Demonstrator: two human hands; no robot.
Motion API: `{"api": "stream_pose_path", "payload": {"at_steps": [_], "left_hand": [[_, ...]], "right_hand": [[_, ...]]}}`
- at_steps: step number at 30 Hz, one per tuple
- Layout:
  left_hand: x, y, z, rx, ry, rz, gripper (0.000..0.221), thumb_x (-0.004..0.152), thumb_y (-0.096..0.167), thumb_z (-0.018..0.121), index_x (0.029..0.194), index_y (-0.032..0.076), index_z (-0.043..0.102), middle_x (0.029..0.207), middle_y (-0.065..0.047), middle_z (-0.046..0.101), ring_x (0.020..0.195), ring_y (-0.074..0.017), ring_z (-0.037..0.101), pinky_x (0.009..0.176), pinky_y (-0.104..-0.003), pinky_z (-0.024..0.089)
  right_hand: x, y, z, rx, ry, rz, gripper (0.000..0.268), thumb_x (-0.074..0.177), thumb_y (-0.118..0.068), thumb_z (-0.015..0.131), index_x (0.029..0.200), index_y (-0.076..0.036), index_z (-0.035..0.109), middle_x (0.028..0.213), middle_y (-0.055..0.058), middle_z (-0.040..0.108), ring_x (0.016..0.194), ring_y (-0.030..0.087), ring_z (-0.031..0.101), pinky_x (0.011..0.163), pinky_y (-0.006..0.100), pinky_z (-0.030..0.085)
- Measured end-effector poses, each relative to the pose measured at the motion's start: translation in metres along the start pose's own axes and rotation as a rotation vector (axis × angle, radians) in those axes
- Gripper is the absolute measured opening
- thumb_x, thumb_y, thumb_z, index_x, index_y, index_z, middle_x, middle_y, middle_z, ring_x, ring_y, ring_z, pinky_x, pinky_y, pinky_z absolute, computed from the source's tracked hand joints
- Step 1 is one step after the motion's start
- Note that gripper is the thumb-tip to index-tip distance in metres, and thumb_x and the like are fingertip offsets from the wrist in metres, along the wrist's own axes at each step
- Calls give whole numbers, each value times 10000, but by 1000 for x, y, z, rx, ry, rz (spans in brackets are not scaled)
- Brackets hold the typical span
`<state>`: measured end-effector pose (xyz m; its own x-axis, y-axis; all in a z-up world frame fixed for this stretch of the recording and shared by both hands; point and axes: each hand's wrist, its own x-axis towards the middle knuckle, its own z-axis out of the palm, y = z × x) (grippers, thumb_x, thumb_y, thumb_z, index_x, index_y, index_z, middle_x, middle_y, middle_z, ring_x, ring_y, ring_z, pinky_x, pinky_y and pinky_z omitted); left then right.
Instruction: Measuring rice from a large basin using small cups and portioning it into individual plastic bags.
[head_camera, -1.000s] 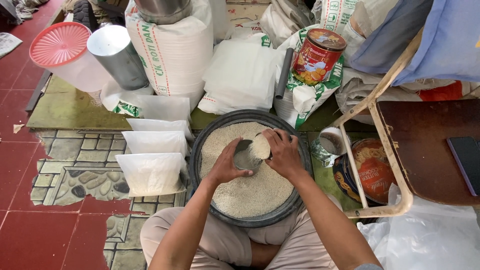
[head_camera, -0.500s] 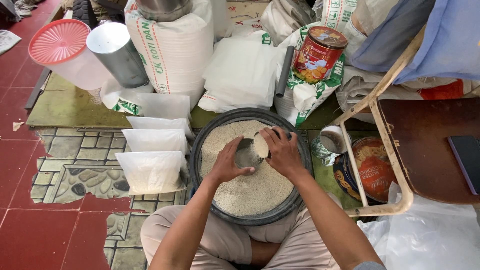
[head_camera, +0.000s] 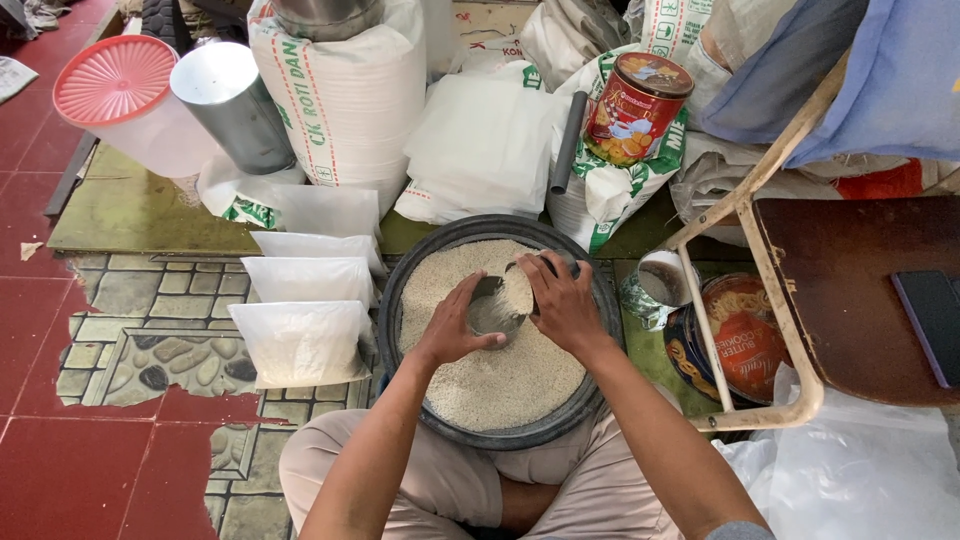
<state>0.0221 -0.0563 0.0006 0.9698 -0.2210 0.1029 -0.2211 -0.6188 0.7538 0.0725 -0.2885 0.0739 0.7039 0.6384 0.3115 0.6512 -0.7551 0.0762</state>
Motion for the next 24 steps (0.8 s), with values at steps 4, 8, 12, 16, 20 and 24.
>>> {"api": "stream_pose_path", "payload": {"at_steps": [4,8,12,16,20,24], "left_hand": [[0,5,-3,-63,6,4,1195,716,578,885,1623,84,285,1633,-139,414,1522,-360,378,1214,-587,372],[-1,4,-2,-95,2,-4,1204,712,553,899,1632,109,264,1644,-108,389,1521,-362,370,1234,-577,361],[-2,6,-5,-106,-6,-22,1198,711,551,901,1631,121,266,1652,-96,373,1512,-373,378,1228,-593,370],[-2,3,-2,-115,-8,-28,1200,707,543,905,1635,138,261,1657,-89,363,1504,-381,386,1220,-609,375],[-2,2,-2,-117,-3,-33,1193,704,556,898,1635,159,267,1661,-61,363,1501,-372,389,1215,-613,378],[-2,5,-4,-121,0,-25,1174,713,544,896,1629,143,280,1655,-78,375,1504,-379,383,1216,-612,374]], "right_hand": [[-1,0,-3,-17,27,-9,960,702,-193,883,1530,-155,397,1471,59,514,1383,291,453,989,611,391],[-3,2,0,-21,24,-25,973,687,-172,887,1528,-165,397,1491,45,490,1395,292,434,1005,628,377],[-2,-1,-11,-27,66,-53,921,714,-130,866,1517,-157,415,1477,61,498,1371,310,454,982,632,386],[-2,2,4,-65,67,-63,972,661,-167,877,1515,-189,414,1475,25,490,1384,273,441,1001,621,365],[-2,3,10,-86,76,-69,942,677,-161,852,1516,-199,426,1478,18,483,1385,271,432,1006,617,354],[-1,4,13,-105,53,-73,911,725,-147,836,1528,-200,411,1484,34,470,1389,287,425,1008,623,358]]}}
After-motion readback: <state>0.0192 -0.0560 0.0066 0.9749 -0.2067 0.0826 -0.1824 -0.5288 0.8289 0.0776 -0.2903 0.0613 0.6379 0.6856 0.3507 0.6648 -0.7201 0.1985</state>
